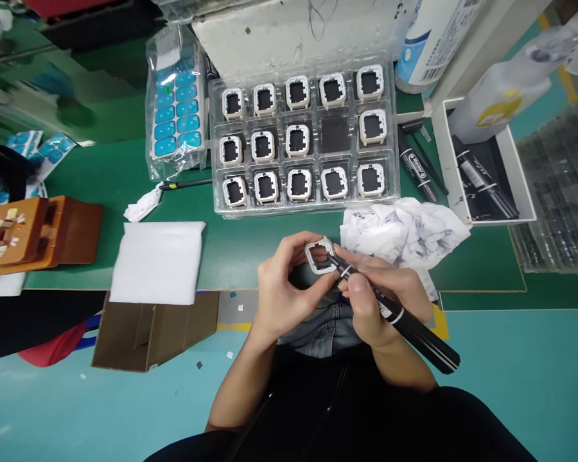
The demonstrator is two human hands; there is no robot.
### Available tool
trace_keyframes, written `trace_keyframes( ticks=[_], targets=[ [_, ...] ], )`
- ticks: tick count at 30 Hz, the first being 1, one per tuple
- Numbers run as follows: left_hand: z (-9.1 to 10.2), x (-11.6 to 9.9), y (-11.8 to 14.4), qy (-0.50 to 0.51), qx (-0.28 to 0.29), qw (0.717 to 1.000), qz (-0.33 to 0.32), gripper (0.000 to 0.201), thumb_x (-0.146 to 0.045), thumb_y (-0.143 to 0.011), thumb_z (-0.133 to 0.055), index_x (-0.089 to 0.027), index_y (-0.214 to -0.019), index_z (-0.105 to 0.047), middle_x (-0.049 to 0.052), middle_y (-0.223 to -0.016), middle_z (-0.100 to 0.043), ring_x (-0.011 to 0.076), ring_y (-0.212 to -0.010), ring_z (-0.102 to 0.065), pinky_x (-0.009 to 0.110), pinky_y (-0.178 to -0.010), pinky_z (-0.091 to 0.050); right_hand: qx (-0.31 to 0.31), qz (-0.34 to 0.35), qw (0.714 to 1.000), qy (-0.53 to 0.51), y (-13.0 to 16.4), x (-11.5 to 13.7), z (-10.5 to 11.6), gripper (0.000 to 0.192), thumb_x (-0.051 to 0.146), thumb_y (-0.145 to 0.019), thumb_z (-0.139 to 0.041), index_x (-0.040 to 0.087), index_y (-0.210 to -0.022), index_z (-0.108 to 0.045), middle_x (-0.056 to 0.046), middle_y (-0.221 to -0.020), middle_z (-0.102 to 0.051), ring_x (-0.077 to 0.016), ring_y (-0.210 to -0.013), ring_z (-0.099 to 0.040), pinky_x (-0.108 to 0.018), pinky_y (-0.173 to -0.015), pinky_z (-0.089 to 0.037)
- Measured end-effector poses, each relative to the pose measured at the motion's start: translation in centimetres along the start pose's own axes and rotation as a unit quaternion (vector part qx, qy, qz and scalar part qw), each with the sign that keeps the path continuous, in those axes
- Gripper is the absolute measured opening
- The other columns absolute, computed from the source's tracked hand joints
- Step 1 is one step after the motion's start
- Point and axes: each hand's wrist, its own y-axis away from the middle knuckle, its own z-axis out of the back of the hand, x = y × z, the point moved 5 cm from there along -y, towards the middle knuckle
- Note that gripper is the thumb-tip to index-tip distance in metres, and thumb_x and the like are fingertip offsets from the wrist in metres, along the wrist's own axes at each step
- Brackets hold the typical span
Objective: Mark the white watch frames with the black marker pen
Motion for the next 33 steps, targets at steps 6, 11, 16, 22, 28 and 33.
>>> trace_keyframes(
  ticks=[6,11,16,22,28,33],
  targets=[
    [0.1,0.7,0.3,-0.032,0.019,0.999,-0.002,0.043,-0.028,-0.105,-0.096,-0.028,-0.142,-0.074,0.01,-0.139,-0.091,0.0264,-0.124,-0.092,0.037,-0.107,-0.079,0.001,-0.006,1.0,0.003,-0.5,0.1,-0.2,0.012,0.021,-0.109,-0.084,0.027,-0.119,-0.08,-0.001,-0.091,-0.088,-0.034,-0.098,-0.097,-0.043,-0.08,-0.086],
    [0.2,0.8,0.2,-0.032,0.029,0.999,-0.027,0.038,-0.024,-0.11,-0.09,-0.03,-0.144,-0.073,0.011,-0.146,-0.089,0.0272,-0.134,-0.09,0.039,-0.113,-0.077,0.027,0.033,0.999,-0.001,-0.8,0.3,-0.2,0.023,0.013,-0.105,-0.083,0.026,-0.123,-0.078,0.0,-0.09,-0.087,-0.0323,-0.095,-0.097,-0.047,-0.091,-0.087],
    [0.3,0.7,-0.3,-0.025,0.049,0.998,-0.023,0.036,-0.032,-0.11,-0.093,-0.028,-0.14,-0.072,0.014,-0.143,-0.09,0.0295,-0.132,-0.091,0.04,-0.112,-0.077,0.022,0.032,0.999,0.004,-0.8,0.3,0.0,0.028,0.011,-0.101,-0.083,0.028,-0.123,-0.076,0.001,-0.093,-0.09,-0.0345,-0.104,-0.097,-0.043,-0.086,-0.086],
    [0.5,0.5,-0.6,0.002,0.067,0.997,-0.035,0.031,-0.027,-0.111,-0.09,-0.028,-0.136,-0.071,0.015,-0.15,-0.088,0.0266,-0.133,-0.09,0.037,-0.11,-0.075,0.018,0.048,0.999,-0.015,-0.9,0.6,0.2,0.024,0.011,-0.101,-0.084,0.027,-0.117,-0.076,-0.002,-0.101,-0.094,-0.0334,-0.104,-0.097,-0.04,-0.088,-0.085],
    [0.4,1.1,-0.4,-0.003,0.076,0.997,-0.031,0.033,-0.036,-0.113,-0.088,-0.028,-0.137,-0.067,0.021,-0.163,-0.082,0.0309,-0.14,-0.089,0.045,-0.116,-0.075,0.03,0.045,0.998,-0.015,-0.5,0.4,0.5,0.03,0.01,-0.101,-0.085,0.029,-0.121,-0.075,-0.004,-0.112,-0.096,-0.034,-0.108,-0.097,-0.041,-0.09,-0.085],
    [0.3,1.3,-0.4,-0.005,0.078,0.997,-0.022,0.038,-0.038,-0.112,-0.091,-0.028,-0.138,-0.065,0.022,-0.167,-0.08,0.0313,-0.141,-0.088,0.047,-0.119,-0.075,0.03,0.056,0.998,-0.027,-0.3,0.3,0.5,0.031,0.008,-0.1,-0.085,0.028,-0.122,-0.075,-0.007,-0.119,-0.096,-0.0327,-0.111,-0.097,-0.042,-0.096,-0.085]
  ],
)
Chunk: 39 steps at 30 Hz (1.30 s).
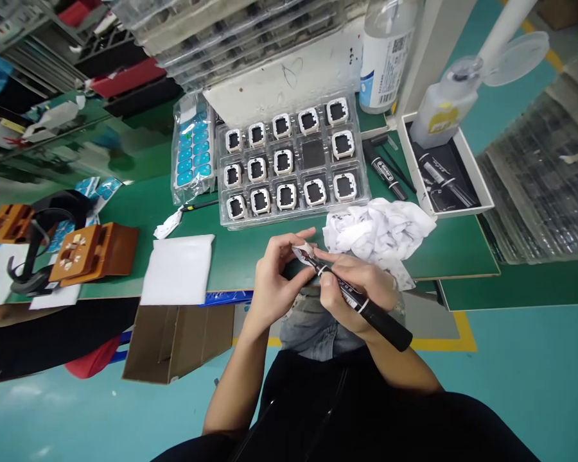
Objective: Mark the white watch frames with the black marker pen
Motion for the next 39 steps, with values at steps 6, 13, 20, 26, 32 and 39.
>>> trace_keyframes(
  ticks=[6,13,20,26,32,39],
  targets=[
    [0.6,-0.3,-0.1,0.012,0.016,1.0,-0.007,0.052,-0.042,-0.102,-0.102,-0.025,-0.141,-0.072,0.021,-0.159,-0.084,0.0324,-0.138,-0.09,0.044,-0.117,-0.075,-0.017,-0.01,1.0,-0.02,0.6,-0.6,-0.1,0.027,0.009,-0.106,-0.08,0.027,-0.124,-0.072,-0.006,-0.11,-0.094,-0.0332,-0.111,-0.097,-0.045,-0.093,-0.085],
    [4.7,-2.8,-8.8,-0.247,-0.031,0.958,-0.142,0.049,-0.052,-0.097,-0.104,-0.03,-0.138,-0.087,0.012,-0.143,-0.087,0.036,-0.134,-0.079,0.054,-0.12,-0.068,-0.064,0.019,0.998,0.021,0.9,-0.7,0.2,0.029,0.015,-0.105,-0.083,0.03,-0.125,-0.067,0.0,-0.091,-0.088,-0.0316,-0.093,-0.096,-0.047,-0.084,-0.086],
    [2.7,-1.9,-22.1,-0.388,0.097,0.901,-0.17,0.054,-0.04,-0.097,-0.098,-0.02,-0.144,-0.084,0.02,-0.151,-0.076,0.046,-0.145,-0.065,0.069,-0.133,-0.056,-0.058,0.029,0.998,0.007,0.7,-0.3,-0.1,0.03,0.008,-0.104,-0.079,0.028,-0.125,-0.069,0.001,-0.088,-0.084,-0.0303,-0.099,-0.096,-0.041,-0.089,-0.084],
    [-0.7,-3.6,-24.7,-0.449,0.181,0.857,-0.177,0.038,-0.036,-0.112,-0.079,-0.02,-0.146,-0.083,0.02,-0.15,-0.076,0.0445,-0.147,-0.064,0.066,-0.131,-0.055,-0.054,0.014,0.998,0.022,1.2,-0.5,-0.5,0.026,0.012,-0.107,-0.078,0.03,-0.124,-0.069,0.0,-0.095,-0.086,-0.0289,-0.098,-0.096,-0.037,-0.082,-0.083],
    [-4.0,-3.9,-26.8,-0.493,0.241,0.819,-0.167,0.04,-0.04,-0.099,-0.093,-0.015,-0.13,-0.085,0.022,-0.139,-0.078,0.0455,-0.138,-0.065,0.059,-0.122,-0.057,-0.06,0.006,0.998,0.034,1.1,-0.4,-0.4,0.027,0.01,-0.105,-0.079,0.029,-0.123,-0.072,-0.003,-0.1,-0.089,-0.0293,-0.096,-0.096,-0.04,-0.084,-0.084],
    [-2.5,-3.9,-27.2,-0.448,0.243,0.838,-0.195,0.034,-0.037,-0.093,-0.091,-0.016,-0.119,-0.082,0.016,-0.128,-0.077,0.04,-0.129,-0.065,0.058,-0.12,-0.057,-0.045,0.018,0.998,0.038,0.9,-0.3,-0.3,0.026,0.011,-0.107,-0.078,0.028,-0.125,-0.07,-0.003,-0.099,-0.087,-0.0275,-0.094,-0.095,-0.039,-0.084,-0.084]
  ],
)
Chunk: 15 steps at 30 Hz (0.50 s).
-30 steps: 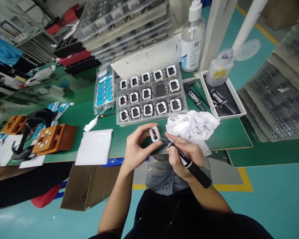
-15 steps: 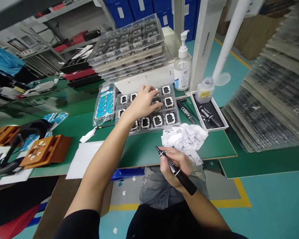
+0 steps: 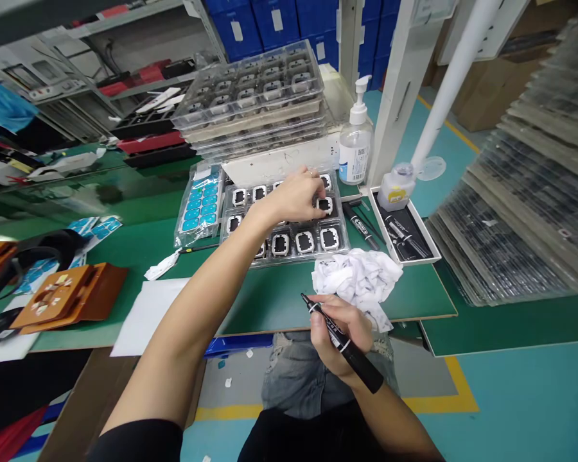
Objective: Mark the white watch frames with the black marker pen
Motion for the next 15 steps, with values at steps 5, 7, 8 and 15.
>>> trace_keyframes(
  ticks=[5,7,8,15],
  targets=[
    [0.5,0.1,1.7,0.024,-0.037,0.999,-0.014,0.031,-0.035,-0.099,-0.088,-0.016,-0.123,-0.082,0.015,-0.125,-0.077,0.0404,-0.131,-0.067,0.06,-0.121,-0.057,0.001,0.009,1.0,-0.019,0.0,-0.1,-0.1,0.029,0.007,-0.106,-0.078,0.026,-0.127,-0.071,0.0,-0.091,-0.083,-0.0265,-0.087,-0.093,-0.044,-0.087,-0.086],
    [0.0,-0.2,1.7,0.028,-0.031,0.999,-0.015,0.027,-0.036,-0.103,-0.087,-0.015,-0.12,-0.084,0.017,-0.129,-0.076,0.0418,-0.132,-0.067,0.061,-0.121,-0.058,0.004,0.011,1.0,-0.017,0.0,-0.1,-0.1,0.029,0.008,-0.105,-0.078,0.026,-0.127,-0.071,0.0,-0.092,-0.083,-0.0272,-0.089,-0.093,-0.044,-0.086,-0.086],
    [-0.4,-0.4,1.5,0.032,-0.024,0.999,-0.018,0.024,-0.035,-0.104,-0.086,-0.015,-0.117,-0.086,0.018,-0.13,-0.075,0.0423,-0.133,-0.067,0.061,-0.121,-0.058,0.006,0.009,1.0,-0.015,0.0,0.0,-0.1,0.03,0.008,-0.105,-0.078,0.026,-0.128,-0.071,-0.001,-0.094,-0.083,-0.0277,-0.09,-0.094,-0.044,-0.086,-0.086],
    [-0.5,-1.8,1.5,0.13,-0.036,0.989,-0.056,0.014,-0.021,-0.104,-0.071,-0.019,-0.093,-0.08,0.019,-0.143,-0.078,0.0393,-0.141,-0.069,0.061,-0.129,-0.055,0.025,0.016,1.0,-0.011,-0.4,0.3,0.0,0.033,0.006,-0.106,-0.075,0.027,-0.131,-0.07,0.004,-0.085,-0.077,-0.0209,-0.07,-0.082,-0.047,-0.086,-0.086]
  ],
)
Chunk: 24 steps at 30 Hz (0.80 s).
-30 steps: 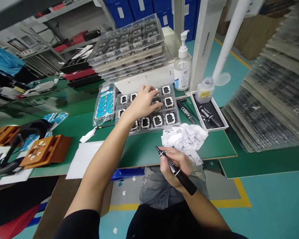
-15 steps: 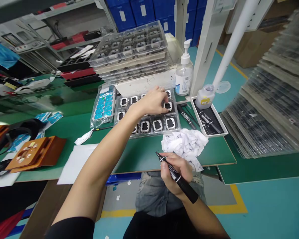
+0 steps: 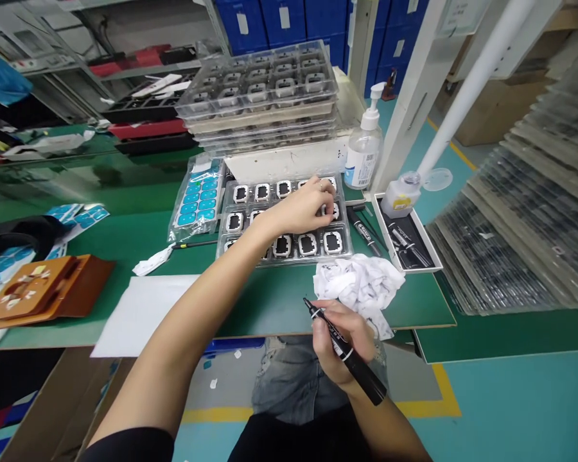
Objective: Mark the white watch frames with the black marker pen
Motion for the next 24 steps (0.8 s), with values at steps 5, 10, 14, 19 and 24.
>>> trace_keyframes(
  ticks=[5,10,14,19,24],
  targets=[
    [2.7,-1.8,5.7,0.239,-0.08,0.967,0.043,0.017,-0.036,-0.114,-0.071,-0.022,-0.104,-0.068,0.017,-0.145,-0.084,0.0321,-0.139,-0.079,0.048,-0.111,-0.069,0.014,-0.003,1.0,0.025,0.0,0.1,0.6,0.026,0.009,-0.109,-0.074,0.026,-0.129,-0.068,0.001,-0.085,-0.078,-0.0268,-0.085,-0.09,-0.047,-0.085,-0.086],
    [2.9,-3.6,14.7,0.462,-0.158,0.869,0.075,0.024,-0.037,-0.113,-0.088,-0.022,-0.11,-0.068,0.017,-0.147,-0.085,0.0257,-0.112,-0.088,0.035,-0.084,-0.077,0.02,0.001,1.0,0.022,-0.1,0.3,0.6,0.023,0.012,-0.111,-0.073,0.026,-0.129,-0.069,0.002,-0.083,-0.078,-0.0259,-0.081,-0.088,-0.049,-0.084,-0.086],
    [0.2,-4.4,20.9,0.506,-0.285,0.808,0.101,0.039,-0.032,-0.092,-0.106,-0.028,-0.123,-0.082,0.015,-0.137,-0.085,0.0254,-0.101,-0.084,0.031,-0.066,-0.073,0.007,0.003,1.0,0.001,-0.1,0.1,0.4,0.025,0.012,-0.113,-0.072,0.025,-0.134,-0.071,0.004,-0.08,-0.075,-0.0198,-0.063,-0.075,-0.051,-0.082,-0.086],
    [-4.3,-5.6,24.1,0.477,-0.341,0.787,0.193,0.035,-0.039,-0.086,-0.111,-0.028,-0.109,-0.086,0.015,-0.128,-0.078,0.0252,-0.094,-0.077,0.036,-0.067,-0.069,0.008,0.029,0.999,-0.016,0.1,-0.1,0.6,0.03,0.006,-0.108,-0.075,0.019,-0.136,-0.074,0.001,-0.084,-0.076,-0.0193,-0.061,-0.073,-0.052,-0.082,-0.086],
    [-6.1,-6.4,23.9,0.459,-0.325,0.794,0.231,0.044,-0.031,-0.089,-0.109,-0.029,-0.122,-0.081,0.012,-0.136,-0.081,0.019,-0.085,-0.076,0.038,-0.077,-0.072,0.011,0.023,1.0,0.011,0.3,-0.4,0.7,0.035,0.007,-0.107,-0.077,0.023,-0.138,-0.075,0.003,-0.084,-0.076,-0.0199,-0.062,-0.075,-0.053,-0.08,-0.087]
  ],
)
